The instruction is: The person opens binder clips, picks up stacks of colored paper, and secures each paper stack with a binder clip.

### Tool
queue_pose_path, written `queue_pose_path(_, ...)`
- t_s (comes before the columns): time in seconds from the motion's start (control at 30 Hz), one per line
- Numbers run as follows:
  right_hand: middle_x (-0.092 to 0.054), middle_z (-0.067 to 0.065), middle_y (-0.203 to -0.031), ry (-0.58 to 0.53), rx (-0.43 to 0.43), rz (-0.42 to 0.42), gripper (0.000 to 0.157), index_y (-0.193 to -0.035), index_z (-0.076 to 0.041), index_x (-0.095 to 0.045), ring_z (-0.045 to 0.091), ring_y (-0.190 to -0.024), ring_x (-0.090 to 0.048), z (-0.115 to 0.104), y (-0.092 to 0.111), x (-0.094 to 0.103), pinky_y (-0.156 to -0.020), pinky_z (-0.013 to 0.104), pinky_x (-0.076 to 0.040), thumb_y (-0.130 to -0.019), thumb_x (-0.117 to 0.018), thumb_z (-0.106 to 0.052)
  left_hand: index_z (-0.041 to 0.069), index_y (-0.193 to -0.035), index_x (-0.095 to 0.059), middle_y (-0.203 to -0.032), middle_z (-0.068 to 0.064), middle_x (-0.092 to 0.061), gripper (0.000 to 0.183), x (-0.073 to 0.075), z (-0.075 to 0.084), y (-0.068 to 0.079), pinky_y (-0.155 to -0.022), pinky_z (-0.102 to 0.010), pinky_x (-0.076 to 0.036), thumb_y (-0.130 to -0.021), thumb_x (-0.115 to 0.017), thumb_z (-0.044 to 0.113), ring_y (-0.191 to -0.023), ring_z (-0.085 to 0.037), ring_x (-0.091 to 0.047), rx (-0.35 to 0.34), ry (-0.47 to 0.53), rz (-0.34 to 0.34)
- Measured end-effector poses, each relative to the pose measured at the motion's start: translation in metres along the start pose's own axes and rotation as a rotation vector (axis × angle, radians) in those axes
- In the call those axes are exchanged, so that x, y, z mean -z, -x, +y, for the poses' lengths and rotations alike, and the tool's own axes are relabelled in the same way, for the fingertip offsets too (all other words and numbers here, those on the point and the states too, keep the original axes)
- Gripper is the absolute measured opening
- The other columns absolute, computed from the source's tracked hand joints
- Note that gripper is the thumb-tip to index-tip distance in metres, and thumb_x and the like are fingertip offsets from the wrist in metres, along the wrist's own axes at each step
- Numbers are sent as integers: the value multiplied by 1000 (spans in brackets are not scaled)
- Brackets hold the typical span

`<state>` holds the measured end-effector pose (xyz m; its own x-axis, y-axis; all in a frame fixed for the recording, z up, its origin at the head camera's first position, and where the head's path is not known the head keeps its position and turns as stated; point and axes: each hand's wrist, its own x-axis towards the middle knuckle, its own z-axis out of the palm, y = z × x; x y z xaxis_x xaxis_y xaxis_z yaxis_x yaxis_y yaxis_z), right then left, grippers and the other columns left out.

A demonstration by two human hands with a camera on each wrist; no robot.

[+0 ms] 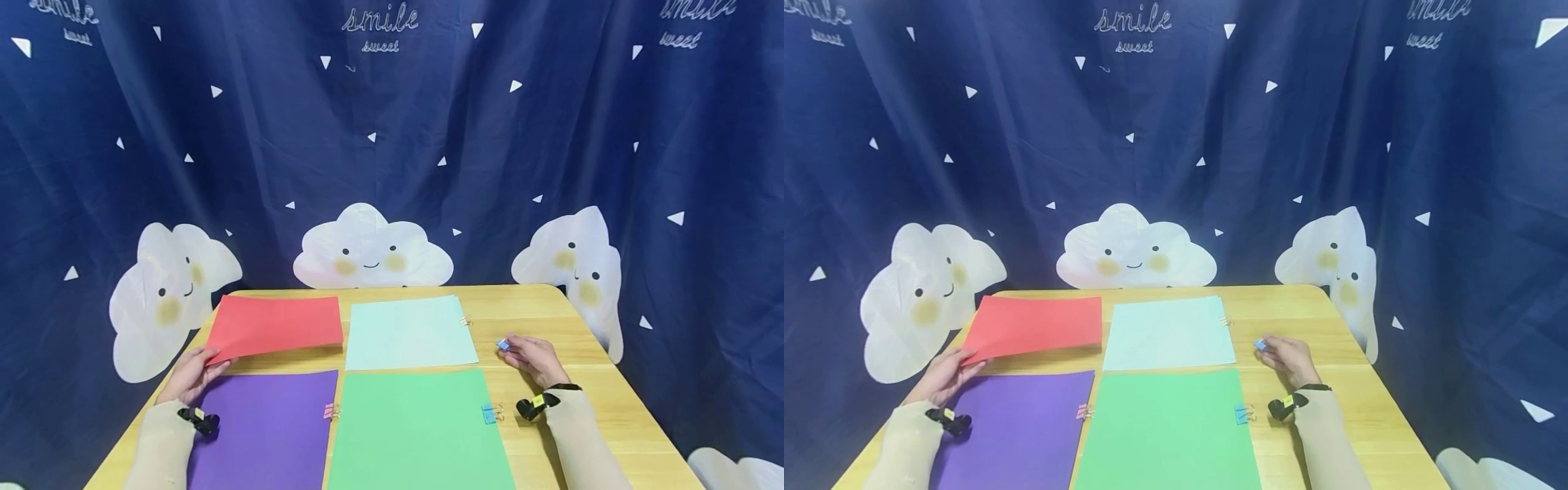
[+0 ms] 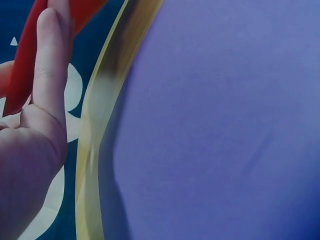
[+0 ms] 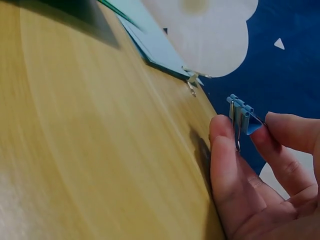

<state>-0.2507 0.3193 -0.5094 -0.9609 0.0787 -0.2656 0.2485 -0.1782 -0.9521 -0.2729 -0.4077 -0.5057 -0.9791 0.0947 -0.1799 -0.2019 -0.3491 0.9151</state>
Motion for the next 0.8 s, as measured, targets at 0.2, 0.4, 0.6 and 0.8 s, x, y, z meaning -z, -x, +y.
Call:
queue_pose_path(0.2,-78,0,-86,30,-16,-12,41,-134,11,-58,12,-81,-77,1,4,-3,-77,23,-64,-101,-66,-13,4,-122,-38,-96,-1,-72,12,-3,1,6,-84,-22,-63,-110,-40,7,-87,-18,-79,-21,33,53)
queue_pose_path(0.4,-79,2,-93,-19,9,-65,54,-145,18,-41,12,-87,-77,6,8,-2,-83,26,-64,-101,-63,-4,5,-121,-35,-96,1,-69,12,-11,6,11,-86,-21,-62,-110,-40,7,-86,-16,-79,-40,33,90)
queue_pose_path(0.6,-80,5,-99,-64,29,-104,44,-139,18,-49,14,-92,-78,10,14,-2,-89,27,-63,-101,-61,-1,9,-123,-36,-95,3,-70,14,-22,9,14,-85,-20,-62,-109,-40,8,-86,-13,-78,-32,31,124)
queue_pose_path(0.8,-80,5,-98,-92,56,-104,16,-114,4,-71,14,-93,-78,13,18,-3,-90,26,-62,-101,-61,1,10,-123,-38,-97,4,-70,14,-32,8,17,-84,-19,-61,-109,-40,9,-85,-12,-78,-69,10,127)
